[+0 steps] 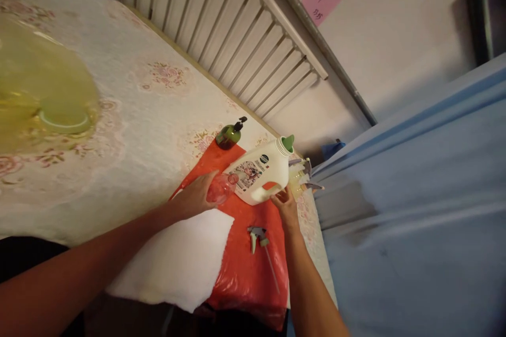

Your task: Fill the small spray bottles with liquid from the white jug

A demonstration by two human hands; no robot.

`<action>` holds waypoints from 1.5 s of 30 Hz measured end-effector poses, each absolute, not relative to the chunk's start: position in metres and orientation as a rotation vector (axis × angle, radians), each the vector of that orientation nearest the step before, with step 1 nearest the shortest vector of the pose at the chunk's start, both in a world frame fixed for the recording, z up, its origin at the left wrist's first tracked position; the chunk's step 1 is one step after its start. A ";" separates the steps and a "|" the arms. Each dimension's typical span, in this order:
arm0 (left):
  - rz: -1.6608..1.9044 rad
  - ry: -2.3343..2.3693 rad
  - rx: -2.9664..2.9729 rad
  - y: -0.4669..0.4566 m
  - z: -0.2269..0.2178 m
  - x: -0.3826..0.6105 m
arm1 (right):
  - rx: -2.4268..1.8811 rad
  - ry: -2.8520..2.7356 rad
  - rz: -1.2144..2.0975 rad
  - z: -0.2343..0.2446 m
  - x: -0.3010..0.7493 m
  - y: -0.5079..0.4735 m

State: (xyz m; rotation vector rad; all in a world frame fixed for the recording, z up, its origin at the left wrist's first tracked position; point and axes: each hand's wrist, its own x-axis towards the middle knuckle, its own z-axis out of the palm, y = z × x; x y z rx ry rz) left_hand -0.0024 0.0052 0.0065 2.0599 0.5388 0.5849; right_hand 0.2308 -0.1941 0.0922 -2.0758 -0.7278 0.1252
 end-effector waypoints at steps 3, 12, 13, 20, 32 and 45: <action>0.572 0.531 2.071 0.006 0.005 -0.002 | -2.462 -0.672 0.120 0.086 0.216 -0.236; 0.576 0.570 2.074 0.004 0.005 -0.005 | -2.676 -0.717 0.223 0.040 0.165 -0.275; 0.572 0.576 2.065 0.004 0.006 -0.006 | -2.663 -0.710 0.212 0.038 0.164 -0.274; 0.598 0.553 2.020 0.004 0.010 -0.009 | -2.335 -0.629 0.359 0.073 0.158 -0.261; 0.624 0.543 2.012 0.002 0.007 -0.010 | -1.344 -0.640 0.091 0.176 0.120 -0.154; 0.683 0.473 1.991 0.003 0.006 -0.009 | -1.671 -0.806 -0.024 0.137 0.127 -0.107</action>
